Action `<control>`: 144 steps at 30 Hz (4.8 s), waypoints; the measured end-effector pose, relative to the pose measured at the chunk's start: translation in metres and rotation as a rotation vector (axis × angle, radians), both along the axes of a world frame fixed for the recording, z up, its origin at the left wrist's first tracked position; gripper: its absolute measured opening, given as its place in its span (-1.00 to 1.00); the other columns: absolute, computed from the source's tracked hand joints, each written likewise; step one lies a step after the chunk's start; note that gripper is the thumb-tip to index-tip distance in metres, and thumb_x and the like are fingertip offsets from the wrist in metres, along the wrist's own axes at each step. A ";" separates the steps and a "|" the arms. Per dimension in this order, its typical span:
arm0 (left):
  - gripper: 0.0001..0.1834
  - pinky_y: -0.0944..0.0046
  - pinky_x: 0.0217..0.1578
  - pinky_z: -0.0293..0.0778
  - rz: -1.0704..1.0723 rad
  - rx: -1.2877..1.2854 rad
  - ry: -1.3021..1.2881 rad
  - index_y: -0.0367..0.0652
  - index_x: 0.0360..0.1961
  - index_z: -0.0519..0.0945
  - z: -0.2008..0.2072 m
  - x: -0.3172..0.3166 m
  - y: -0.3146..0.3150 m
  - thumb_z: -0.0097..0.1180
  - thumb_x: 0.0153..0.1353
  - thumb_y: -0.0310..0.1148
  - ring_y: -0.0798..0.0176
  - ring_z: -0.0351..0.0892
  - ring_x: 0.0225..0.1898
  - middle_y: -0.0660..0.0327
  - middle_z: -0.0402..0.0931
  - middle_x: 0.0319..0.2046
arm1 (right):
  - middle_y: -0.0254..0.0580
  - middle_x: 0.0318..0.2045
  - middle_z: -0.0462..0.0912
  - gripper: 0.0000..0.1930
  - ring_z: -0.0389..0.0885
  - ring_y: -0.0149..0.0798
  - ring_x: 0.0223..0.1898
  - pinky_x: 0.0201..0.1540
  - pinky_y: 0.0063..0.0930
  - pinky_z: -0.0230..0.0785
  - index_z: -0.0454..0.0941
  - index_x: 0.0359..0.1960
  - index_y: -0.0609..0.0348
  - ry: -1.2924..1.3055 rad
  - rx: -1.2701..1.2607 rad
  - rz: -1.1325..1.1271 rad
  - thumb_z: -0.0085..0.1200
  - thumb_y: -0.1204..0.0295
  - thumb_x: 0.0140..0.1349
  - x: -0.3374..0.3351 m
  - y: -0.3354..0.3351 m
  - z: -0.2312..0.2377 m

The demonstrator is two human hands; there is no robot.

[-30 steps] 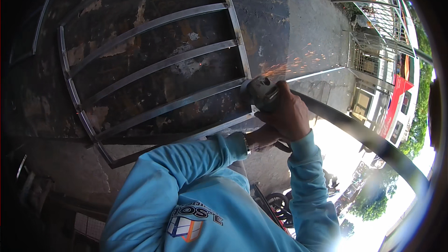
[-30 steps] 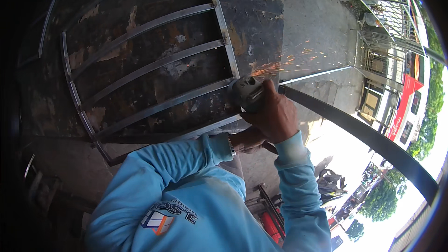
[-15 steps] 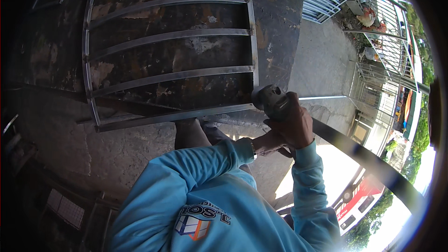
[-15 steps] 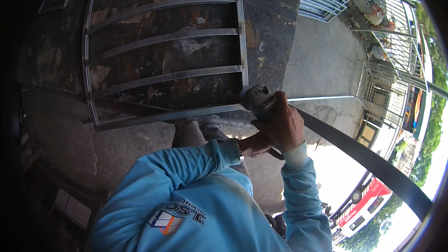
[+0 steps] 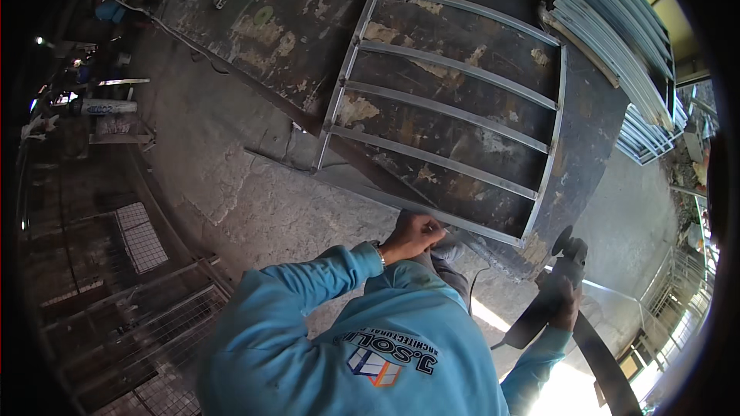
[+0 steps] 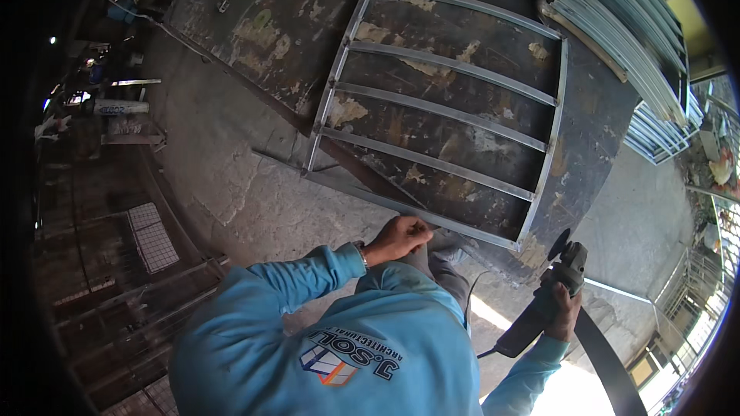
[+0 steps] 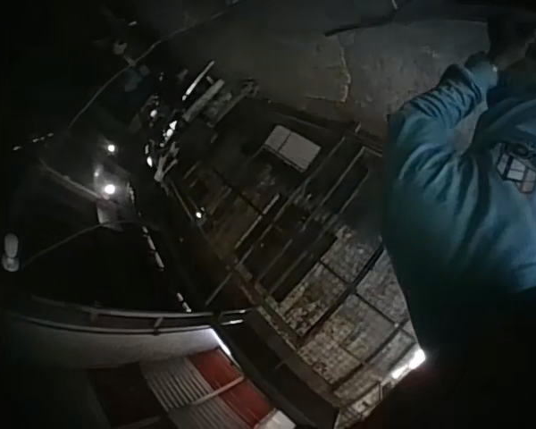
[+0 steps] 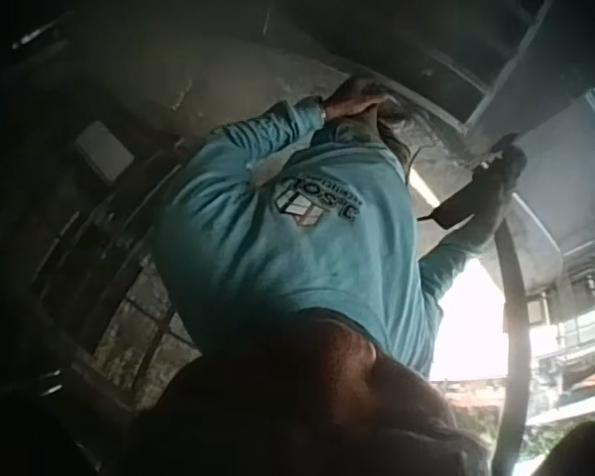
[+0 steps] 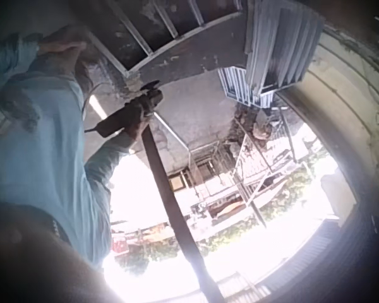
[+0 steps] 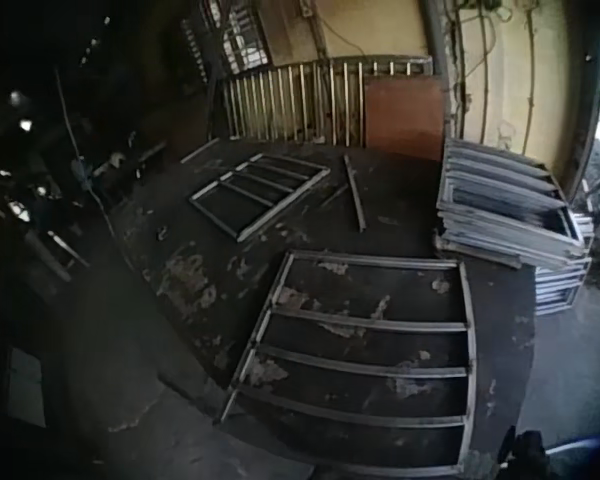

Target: Grind and smooth welds on metal window or gate frames using an angle grinder.

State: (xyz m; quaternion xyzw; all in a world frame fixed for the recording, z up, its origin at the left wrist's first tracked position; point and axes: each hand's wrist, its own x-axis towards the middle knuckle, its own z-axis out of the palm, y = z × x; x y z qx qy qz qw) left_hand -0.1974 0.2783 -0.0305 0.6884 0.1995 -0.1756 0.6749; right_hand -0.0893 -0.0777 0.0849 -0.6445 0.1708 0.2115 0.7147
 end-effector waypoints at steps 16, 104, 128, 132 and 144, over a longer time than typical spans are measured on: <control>-0.70 0.16 -0.53 0.62 0.777 -0.100 0.281 -0.20 -0.31 0.55 -0.032 -0.003 0.039 0.20 0.25 -0.15 0.17 0.64 -0.53 0.18 0.54 -0.52 | 0.00 -0.21 0.62 -0.23 0.67 -0.10 -0.31 -0.28 -0.29 0.60 0.38 0.18 0.33 -0.091 0.434 -0.254 0.41 0.06 0.07 -0.101 -0.095 -0.005; -0.27 0.06 0.24 0.43 -0.710 -1.194 0.375 -0.27 0.25 0.39 0.012 0.067 -0.262 0.48 0.11 -0.33 0.13 0.49 0.17 0.07 0.43 0.21 | 0.04 -0.38 0.73 -0.22 0.74 0.17 -0.37 -0.35 -0.01 0.59 0.35 0.09 0.07 0.224 -1.266 0.643 0.52 0.20 -0.19 0.040 0.029 0.013; -0.27 0.09 0.28 0.39 -0.722 -1.164 0.297 -0.28 0.28 0.33 0.013 0.064 -0.271 0.43 0.16 -0.33 0.14 0.45 0.21 0.07 0.41 0.21 | 0.04 -0.39 0.72 -0.22 0.74 0.17 -0.39 -0.34 -0.02 0.60 0.35 0.10 0.09 0.200 -1.240 0.660 0.51 0.19 -0.17 0.041 0.031 0.014; -0.27 0.10 0.28 0.39 -0.721 -1.164 0.271 -0.28 0.29 0.32 0.015 0.063 -0.274 0.43 0.17 -0.33 0.14 0.44 0.21 0.07 0.41 0.21 | 0.04 -0.39 0.73 -0.21 0.75 0.15 -0.38 -0.34 -0.02 0.60 0.34 0.10 0.08 0.203 -1.256 0.675 0.51 0.18 -0.18 0.040 0.032 0.015; -0.27 0.12 0.30 0.37 -0.718 -1.152 0.243 -0.28 0.30 0.29 0.014 0.068 -0.288 0.40 0.20 -0.33 0.15 0.42 0.23 0.08 0.40 0.21 | 0.05 -0.37 0.73 -0.22 0.74 0.17 -0.34 -0.32 -0.03 0.60 0.37 0.07 0.07 0.241 -1.246 0.594 0.53 0.18 -0.21 0.046 0.037 0.016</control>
